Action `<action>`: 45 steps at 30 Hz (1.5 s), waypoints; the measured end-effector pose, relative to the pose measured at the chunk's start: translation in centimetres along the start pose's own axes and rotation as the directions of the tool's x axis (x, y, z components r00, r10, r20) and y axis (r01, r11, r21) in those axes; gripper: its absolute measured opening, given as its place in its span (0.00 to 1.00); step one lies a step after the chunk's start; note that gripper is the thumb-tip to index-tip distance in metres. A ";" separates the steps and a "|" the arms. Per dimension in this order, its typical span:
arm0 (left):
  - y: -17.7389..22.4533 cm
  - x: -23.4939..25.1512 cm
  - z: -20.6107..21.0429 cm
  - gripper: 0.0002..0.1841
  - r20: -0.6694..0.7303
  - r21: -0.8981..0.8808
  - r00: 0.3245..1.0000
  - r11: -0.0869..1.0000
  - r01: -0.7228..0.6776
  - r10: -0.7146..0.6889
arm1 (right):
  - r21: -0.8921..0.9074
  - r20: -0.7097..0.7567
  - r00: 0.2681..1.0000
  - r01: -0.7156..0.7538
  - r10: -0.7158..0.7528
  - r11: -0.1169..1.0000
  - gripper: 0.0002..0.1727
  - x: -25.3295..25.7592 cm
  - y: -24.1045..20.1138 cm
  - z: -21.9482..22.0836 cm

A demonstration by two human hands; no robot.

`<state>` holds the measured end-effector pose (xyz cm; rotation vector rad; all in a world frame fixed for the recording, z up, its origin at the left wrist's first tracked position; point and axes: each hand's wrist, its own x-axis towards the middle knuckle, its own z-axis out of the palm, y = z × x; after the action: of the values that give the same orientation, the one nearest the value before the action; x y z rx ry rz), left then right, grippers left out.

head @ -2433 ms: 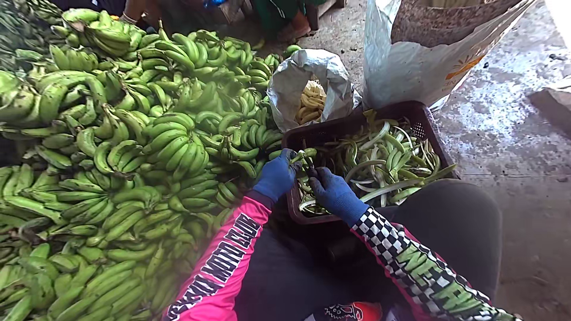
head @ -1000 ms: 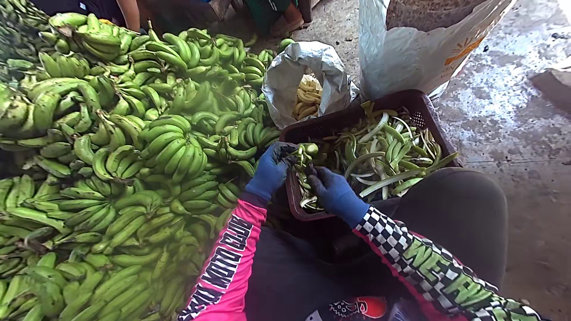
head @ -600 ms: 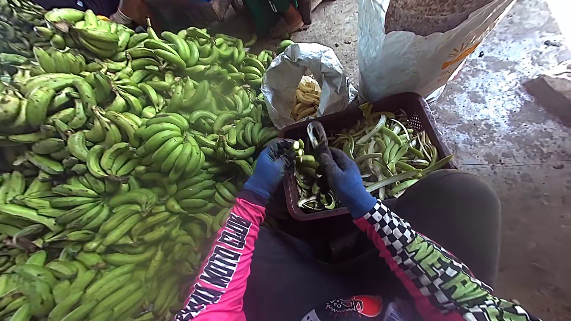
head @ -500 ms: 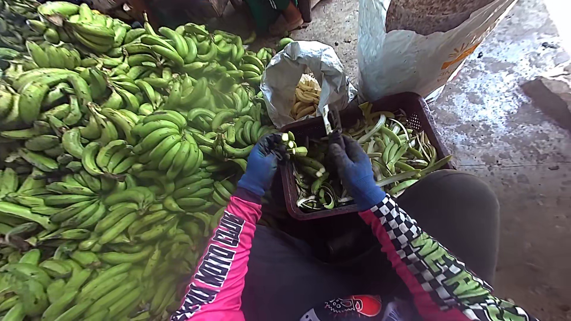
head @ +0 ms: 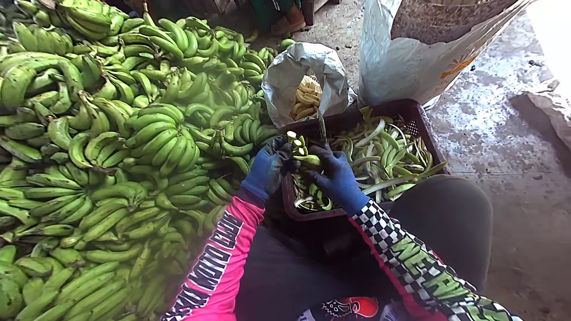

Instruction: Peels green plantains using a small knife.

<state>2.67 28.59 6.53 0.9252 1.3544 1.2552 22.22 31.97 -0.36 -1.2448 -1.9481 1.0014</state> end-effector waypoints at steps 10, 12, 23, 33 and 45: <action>0.1 -1.4 0.8 0.16 0.006 0.020 1.000 1.000 -0.017 0.017 | -0.036 0.025 1.000 -0.001 0.002 0.999 0.27 0.0 0.0 -0.2; 0.0 -1.7 0.9 0.17 0.013 0.010 1.000 1.000 -0.020 0.020 | -0.035 0.014 1.000 0.002 -0.001 0.999 0.28 -0.1 0.1 -0.2; -1.5 1.5 1.4 0.17 -0.297 -0.001 0.955 1.000 0.003 -0.003 | 0.286 -0.073 0.988 0.149 -0.133 0.947 0.22 -2.0 -2.3 -0.6; -2.4 1.1 1.7 0.18 -0.291 0.051 0.957 0.999 0.019 -0.004 | 0.346 0.104 0.982 0.112 -0.157 0.932 0.18 -2.8 -1.7 1.3; -0.4 1.3 -0.4 0.20 -0.497 0.078 0.867 0.997 -0.009 0.047 | -0.093 0.167 0.978 -0.107 0.121 0.990 0.21 -1.2 -1.2 -3.1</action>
<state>2.10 29.68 5.92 0.6903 1.8042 1.5442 24.62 31.37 2.19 -1.3694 -2.0884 1.1289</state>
